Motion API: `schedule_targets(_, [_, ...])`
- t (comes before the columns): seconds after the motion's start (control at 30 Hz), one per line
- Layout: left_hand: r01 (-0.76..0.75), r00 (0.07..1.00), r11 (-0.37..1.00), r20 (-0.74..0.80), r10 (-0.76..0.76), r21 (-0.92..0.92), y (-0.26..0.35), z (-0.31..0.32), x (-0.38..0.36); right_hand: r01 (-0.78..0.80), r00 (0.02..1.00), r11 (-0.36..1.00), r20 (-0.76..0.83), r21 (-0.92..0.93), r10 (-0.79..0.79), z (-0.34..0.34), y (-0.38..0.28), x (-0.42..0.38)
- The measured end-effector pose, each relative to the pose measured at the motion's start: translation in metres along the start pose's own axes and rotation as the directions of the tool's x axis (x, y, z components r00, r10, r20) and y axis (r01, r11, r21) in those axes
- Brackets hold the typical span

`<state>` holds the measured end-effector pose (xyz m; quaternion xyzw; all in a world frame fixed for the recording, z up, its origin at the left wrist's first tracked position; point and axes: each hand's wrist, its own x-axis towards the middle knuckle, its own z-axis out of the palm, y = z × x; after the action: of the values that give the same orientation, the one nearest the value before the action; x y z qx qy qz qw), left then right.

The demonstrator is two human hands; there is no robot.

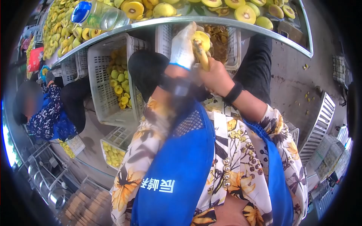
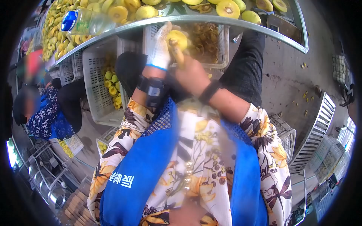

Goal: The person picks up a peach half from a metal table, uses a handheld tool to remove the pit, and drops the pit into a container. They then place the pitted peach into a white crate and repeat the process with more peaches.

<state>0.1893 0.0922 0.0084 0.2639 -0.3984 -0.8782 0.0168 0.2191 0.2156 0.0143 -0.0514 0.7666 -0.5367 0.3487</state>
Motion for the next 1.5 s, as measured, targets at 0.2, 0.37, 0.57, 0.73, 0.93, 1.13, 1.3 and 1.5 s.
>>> schedule_targets(0.2, [-0.129,0.992,0.984,0.007,0.129,0.122,-0.006,-0.01,0.006,-0.157,0.97,0.979,0.206,0.13,0.128,-0.007,-0.021,0.001])
schedule_targets(0.37, [0.092,0.994,0.994,0.06,-0.088,-0.063,0.002,-0.01,0.002,-0.172,0.968,0.963,0.216,0.21,0.126,-0.006,-0.011,0.003])
schedule_targets(0.57, [-0.155,0.983,0.968,-0.067,0.171,0.198,-0.013,-0.015,0.009,-0.115,0.978,0.987,0.186,0.114,0.092,-0.003,-0.018,-0.001])
schedule_targets(0.73, [-0.099,0.992,0.987,-0.067,0.108,0.128,-0.017,-0.018,0.012,-0.337,0.915,0.891,0.329,0.305,0.234,-0.008,-0.021,-0.003])
schedule_targets(0.93, [-0.218,0.972,0.85,0.031,0.232,0.48,-0.011,-0.012,0.004,-0.543,0.8,0.651,0.561,0.53,0.212,-0.017,-0.004,0.004])
schedule_targets(1.13, [0.075,0.99,0.997,-0.124,-0.074,0.008,0.002,-0.008,-0.002,-0.506,0.83,0.555,0.548,0.66,0.105,-0.003,0.006,0.008])
schedule_targets(1.3, [0.161,0.981,0.942,-0.054,-0.184,-0.294,-0.001,-0.021,0.003,0.331,0.932,0.893,-0.044,-0.304,-0.361,0.019,0.007,0.009])
schedule_targets(1.5, [-0.442,0.831,0.879,-0.45,0.327,-0.176,0.075,-0.054,-0.033,0.199,0.96,0.939,-0.136,-0.282,-0.244,0.014,0.0,0.017])
